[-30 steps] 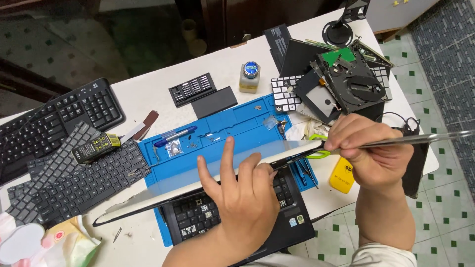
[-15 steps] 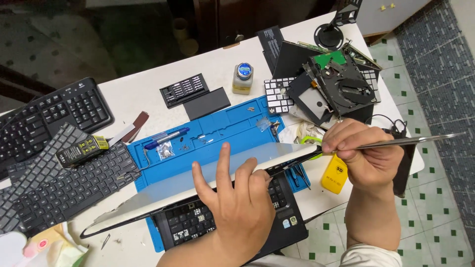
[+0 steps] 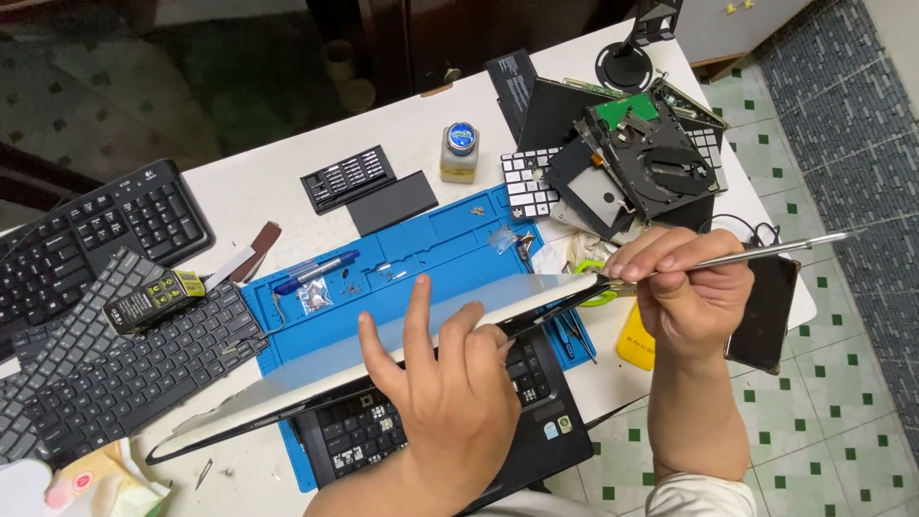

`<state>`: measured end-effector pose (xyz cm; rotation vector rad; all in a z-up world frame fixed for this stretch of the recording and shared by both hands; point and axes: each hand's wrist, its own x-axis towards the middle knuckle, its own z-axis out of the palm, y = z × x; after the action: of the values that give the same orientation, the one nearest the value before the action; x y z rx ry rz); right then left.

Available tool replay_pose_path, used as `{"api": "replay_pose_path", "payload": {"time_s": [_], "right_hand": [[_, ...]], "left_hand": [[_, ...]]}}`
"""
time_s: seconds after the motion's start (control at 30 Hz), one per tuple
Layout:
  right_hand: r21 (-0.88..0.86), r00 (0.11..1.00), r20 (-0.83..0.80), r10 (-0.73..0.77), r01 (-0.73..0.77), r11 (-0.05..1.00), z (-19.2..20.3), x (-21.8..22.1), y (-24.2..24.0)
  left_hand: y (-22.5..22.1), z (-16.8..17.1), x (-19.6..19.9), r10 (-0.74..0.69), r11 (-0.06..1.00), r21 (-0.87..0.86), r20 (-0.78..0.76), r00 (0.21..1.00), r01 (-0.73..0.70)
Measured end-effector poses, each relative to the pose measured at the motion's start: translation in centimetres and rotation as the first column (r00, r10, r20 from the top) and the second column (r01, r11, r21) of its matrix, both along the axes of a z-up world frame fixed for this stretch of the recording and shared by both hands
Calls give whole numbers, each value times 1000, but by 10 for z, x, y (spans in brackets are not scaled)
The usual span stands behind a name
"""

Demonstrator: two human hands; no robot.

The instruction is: Disassembling a laptop to install or repair a keyboard using a prying tool and screwdriver

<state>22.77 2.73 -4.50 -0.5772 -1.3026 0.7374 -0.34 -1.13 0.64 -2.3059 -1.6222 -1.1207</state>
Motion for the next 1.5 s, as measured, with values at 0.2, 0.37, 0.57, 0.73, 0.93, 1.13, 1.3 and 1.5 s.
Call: {"api": "replay_pose_path", "payload": {"time_s": [0.2, 0.37, 0.57, 0.73, 0.93, 1.13, 1.3, 1.5], "right_hand": [[-53, 980, -200, -19, 8, 999, -11, -10, 1], [-94, 949, -314, -23, -6, 996, -18, -16, 2], [-113, 916, -384, -112, 73, 991, -22, -26, 1], [-60, 932, -349, -99, 83, 995, -26, -22, 6], [-69, 939, -336, -71, 51, 996, -26, -17, 8], [-36, 954, -298, 19, -31, 999, -32, -10, 10], [-90, 943, -322, -81, 55, 994, -27, -18, 9], [-101, 864, -495, -89, 44, 994, -37, -31, 10]], "left_hand": [[5, 0, 0, 27, 999, 32, -18, 999, -26], [8, 2, 0, 20, 1000, 22, -23, 1000, -20], [11, 3, -1, -37, 999, 26, 0, 999, 37], [18, -2, 10, -83, 992, 100, 7, 997, 81], [21, -2, 21, -131, 979, 156, -6, 991, 131], [19, 0, 28, -135, 985, 114, 9, 991, 133], [22, 0, 33, -138, 987, 87, 22, 990, 135], [25, 4, 32, -139, 989, 52, 29, 990, 137]]}}
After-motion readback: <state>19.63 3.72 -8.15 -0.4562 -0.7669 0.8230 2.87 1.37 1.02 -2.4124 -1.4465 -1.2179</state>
